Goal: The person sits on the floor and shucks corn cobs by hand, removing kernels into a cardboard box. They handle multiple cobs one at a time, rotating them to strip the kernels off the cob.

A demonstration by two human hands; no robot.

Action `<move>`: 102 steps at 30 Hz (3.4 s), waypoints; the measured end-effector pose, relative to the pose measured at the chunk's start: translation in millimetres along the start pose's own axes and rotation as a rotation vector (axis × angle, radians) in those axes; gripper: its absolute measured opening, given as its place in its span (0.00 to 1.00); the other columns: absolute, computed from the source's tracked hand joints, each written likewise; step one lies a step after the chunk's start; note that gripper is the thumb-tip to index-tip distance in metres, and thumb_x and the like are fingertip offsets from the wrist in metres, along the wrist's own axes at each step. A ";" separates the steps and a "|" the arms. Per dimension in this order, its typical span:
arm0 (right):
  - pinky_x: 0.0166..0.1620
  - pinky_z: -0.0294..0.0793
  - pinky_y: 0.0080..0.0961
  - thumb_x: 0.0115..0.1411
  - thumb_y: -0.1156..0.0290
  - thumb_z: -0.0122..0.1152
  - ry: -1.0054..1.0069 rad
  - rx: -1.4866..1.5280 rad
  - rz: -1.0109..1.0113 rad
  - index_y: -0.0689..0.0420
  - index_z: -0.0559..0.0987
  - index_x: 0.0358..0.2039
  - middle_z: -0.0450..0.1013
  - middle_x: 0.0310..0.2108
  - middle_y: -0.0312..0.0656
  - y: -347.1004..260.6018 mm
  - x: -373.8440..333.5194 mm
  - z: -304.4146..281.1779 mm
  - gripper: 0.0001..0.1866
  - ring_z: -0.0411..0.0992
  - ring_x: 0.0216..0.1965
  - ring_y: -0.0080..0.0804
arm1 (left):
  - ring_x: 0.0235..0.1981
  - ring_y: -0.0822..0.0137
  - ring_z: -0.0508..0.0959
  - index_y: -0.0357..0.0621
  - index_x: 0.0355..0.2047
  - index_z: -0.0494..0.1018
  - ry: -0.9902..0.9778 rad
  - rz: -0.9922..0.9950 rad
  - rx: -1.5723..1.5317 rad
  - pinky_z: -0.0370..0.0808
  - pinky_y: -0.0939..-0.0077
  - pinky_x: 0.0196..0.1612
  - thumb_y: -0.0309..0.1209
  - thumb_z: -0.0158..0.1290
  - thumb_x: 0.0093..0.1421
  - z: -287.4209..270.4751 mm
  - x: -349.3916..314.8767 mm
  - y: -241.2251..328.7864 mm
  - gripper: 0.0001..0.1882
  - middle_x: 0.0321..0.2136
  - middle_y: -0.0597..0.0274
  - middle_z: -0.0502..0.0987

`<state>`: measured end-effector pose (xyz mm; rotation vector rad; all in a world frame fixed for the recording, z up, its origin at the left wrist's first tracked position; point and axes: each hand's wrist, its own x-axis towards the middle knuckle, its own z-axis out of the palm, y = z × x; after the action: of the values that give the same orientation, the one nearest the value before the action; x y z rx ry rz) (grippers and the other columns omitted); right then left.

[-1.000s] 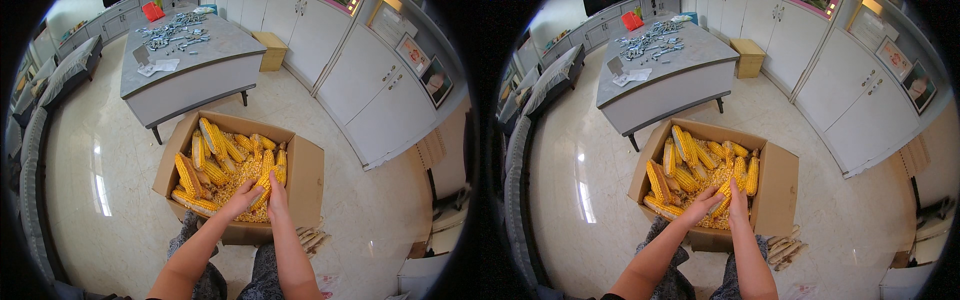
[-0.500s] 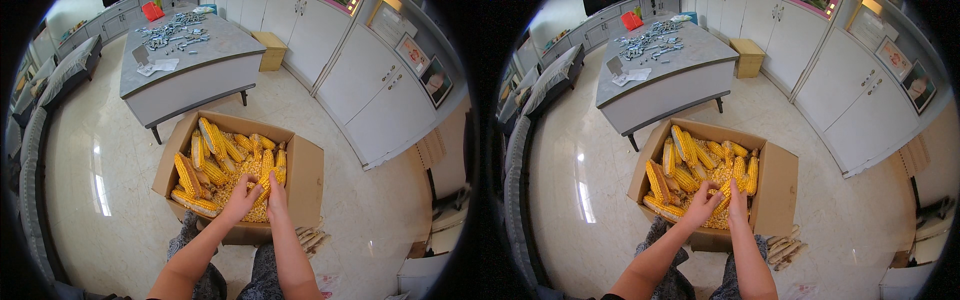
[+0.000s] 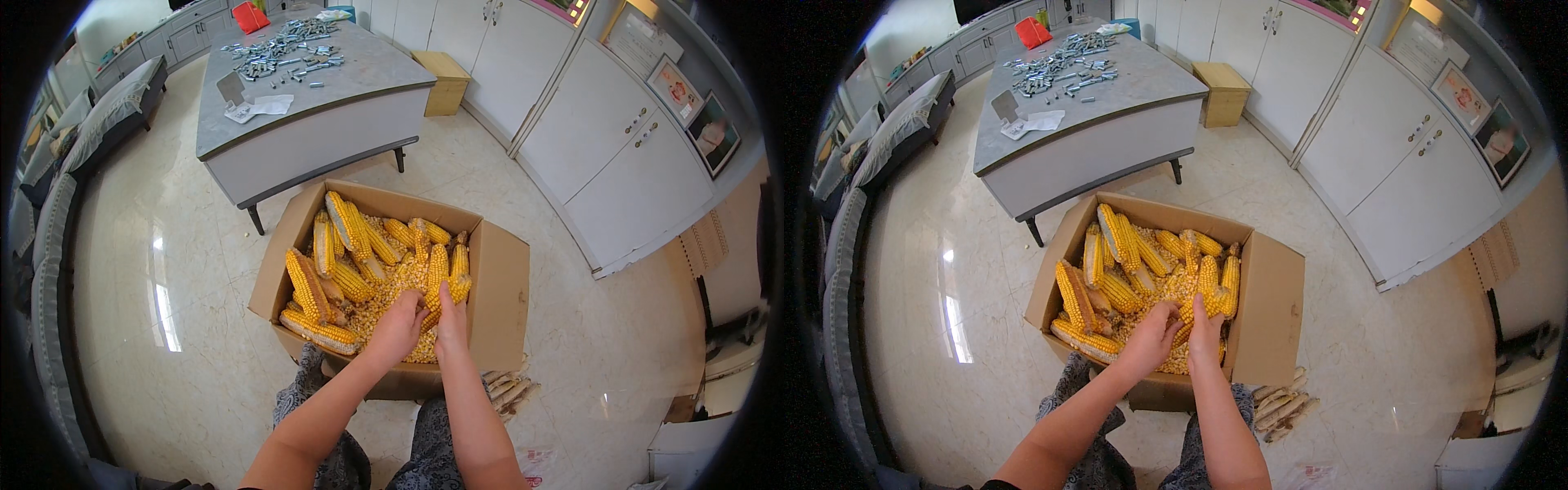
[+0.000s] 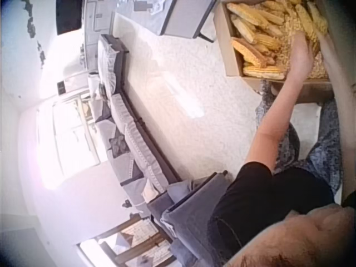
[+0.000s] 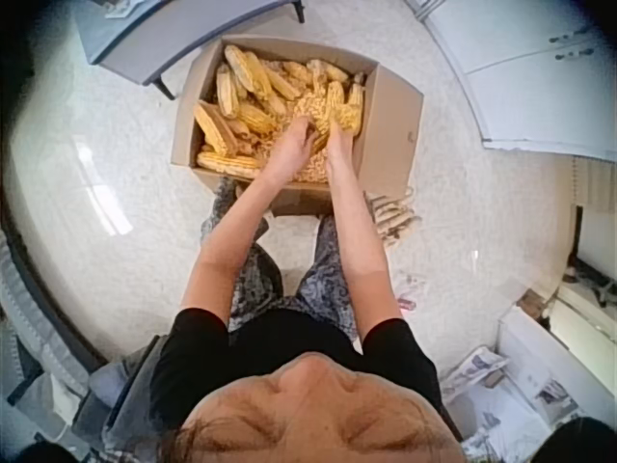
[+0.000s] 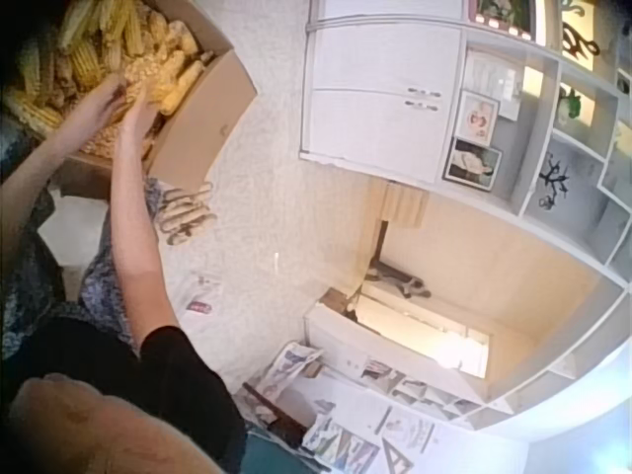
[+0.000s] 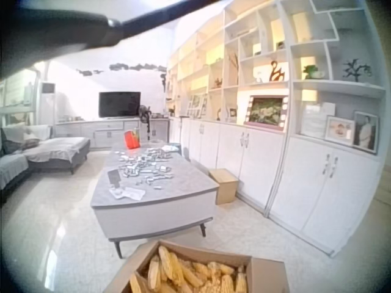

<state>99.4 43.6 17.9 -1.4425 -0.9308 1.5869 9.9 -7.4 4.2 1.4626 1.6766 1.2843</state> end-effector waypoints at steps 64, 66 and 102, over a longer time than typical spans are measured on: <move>0.56 0.56 0.32 0.58 0.54 0.53 -0.215 0.390 0.205 0.59 0.64 0.53 0.65 0.50 0.41 22.8 29.2 -30.5 0.28 0.61 0.52 0.34 | 0.22 0.49 0.70 0.33 0.24 0.70 0.104 -0.079 0.149 0.67 0.62 0.28 0.34 0.50 0.56 -24.8 8.1 -15.3 0.13 0.23 0.45 0.71; 0.56 0.57 0.32 0.59 0.54 0.52 -0.285 0.421 0.180 0.59 0.64 0.53 0.65 0.50 0.41 24.3 29.4 -28.2 0.27 0.61 0.51 0.33 | 0.26 0.53 0.72 0.33 0.28 0.71 -0.008 -0.316 -0.040 0.68 0.65 0.32 0.39 0.46 0.59 -16.8 6.5 -22.0 0.17 0.27 0.46 0.73; 0.61 0.46 0.26 0.62 0.60 0.47 -0.373 -0.053 -0.220 0.68 0.47 0.60 0.50 0.59 0.53 8.2 5.0 -0.9 0.35 0.49 0.60 0.37 | 0.41 0.69 0.67 0.36 0.52 0.59 0.048 -0.578 -0.698 0.65 0.75 0.46 0.45 0.32 0.66 7.8 1.2 7.8 0.25 0.41 0.57 0.68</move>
<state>99.4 44.7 8.3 -1.0515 -1.3065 1.7025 19.6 -4.4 8.5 0.4947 1.3218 1.3592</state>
